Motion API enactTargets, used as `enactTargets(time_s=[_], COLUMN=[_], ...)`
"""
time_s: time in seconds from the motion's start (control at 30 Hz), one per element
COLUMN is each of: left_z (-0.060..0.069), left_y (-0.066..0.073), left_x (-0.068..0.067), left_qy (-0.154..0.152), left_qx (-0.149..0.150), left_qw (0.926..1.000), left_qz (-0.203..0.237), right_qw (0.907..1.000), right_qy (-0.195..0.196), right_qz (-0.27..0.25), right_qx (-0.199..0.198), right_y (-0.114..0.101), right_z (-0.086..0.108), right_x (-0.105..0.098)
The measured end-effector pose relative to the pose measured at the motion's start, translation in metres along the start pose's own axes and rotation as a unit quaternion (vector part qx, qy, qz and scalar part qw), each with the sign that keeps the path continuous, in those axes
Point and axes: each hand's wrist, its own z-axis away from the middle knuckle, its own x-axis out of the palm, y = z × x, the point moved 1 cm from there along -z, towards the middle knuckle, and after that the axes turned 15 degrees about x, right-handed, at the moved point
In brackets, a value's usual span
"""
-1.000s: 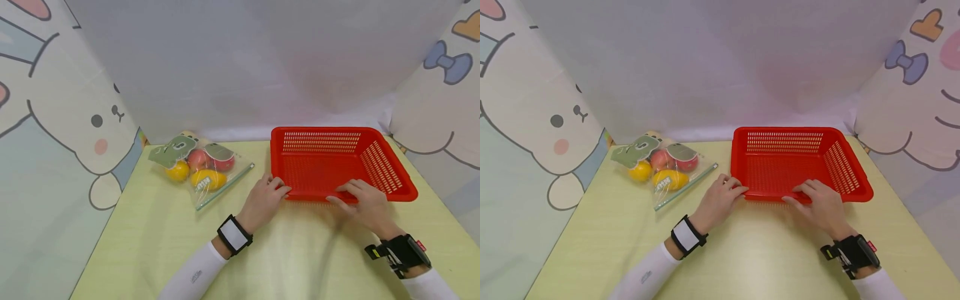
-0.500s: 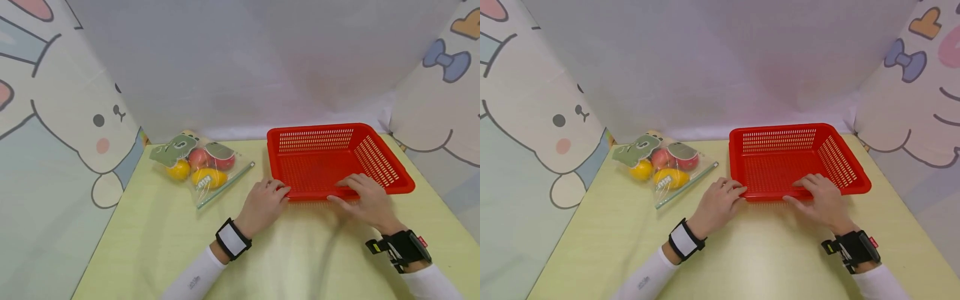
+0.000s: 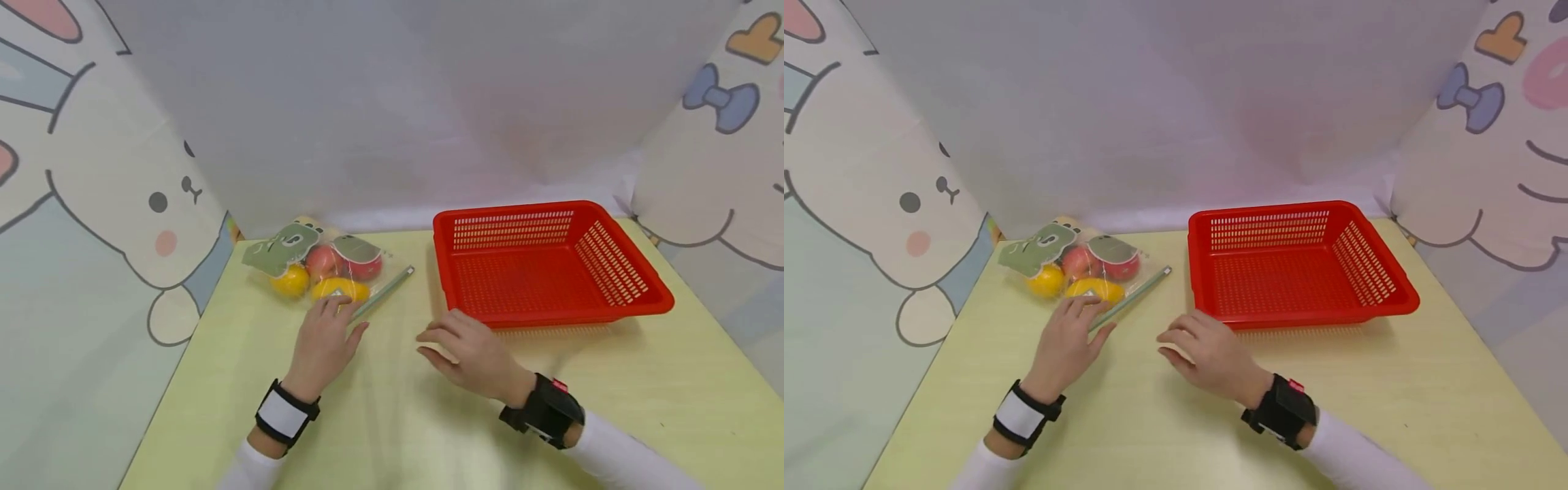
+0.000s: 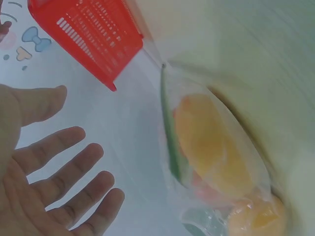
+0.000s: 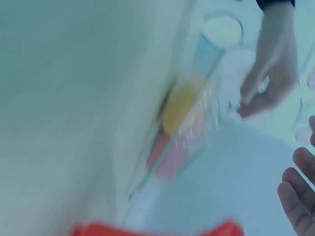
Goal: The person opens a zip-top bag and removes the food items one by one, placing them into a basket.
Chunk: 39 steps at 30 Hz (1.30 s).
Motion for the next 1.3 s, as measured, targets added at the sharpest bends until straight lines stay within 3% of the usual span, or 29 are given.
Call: enactTargets(time_s=[0.13,0.23,0.37,0.47,0.8,1.07,1.3], left_z=[0.016,0.023,0.028,0.028,0.025,0.023,0.03], left_y=[-0.017,-0.022,-0.025,-0.027,-0.028,-0.021,-0.019], left_x=[-0.001,0.0,0.005,0.01,0.017,0.008,-0.011], left_qy=[0.007,0.012,0.002,-0.009,0.007,0.014,0.027], left_qx=[-0.018,-0.019,-0.027,-0.034,-0.016,-0.011,-0.012], left_qw=[0.9998,0.9997,0.9995,0.9992,0.9998,0.9998,0.9996], left_qz=[0.0,0.003,0.017,0.022,-0.013,-0.009,-0.006], right_qw=[0.9949,0.9837,0.9642,0.9547,0.9461,0.9367,0.9232], right_qy=[-0.096,-0.15,-0.185,-0.19,-0.187,-0.178,-0.151], right_qz=[0.004,0.003,-0.017,-0.02,0.02,0.065,0.07], right_qx=[0.032,0.099,0.19,0.228,0.264,0.294,0.347], right_y=[-0.01,-0.008,-0.004,-0.002,0.004,0.0,0.005], right_z=[-0.019,-0.033,-0.05,-0.06,-0.072,-0.079,-0.077], right_x=[0.036,0.061,0.084,0.093,0.106,0.116,0.119])
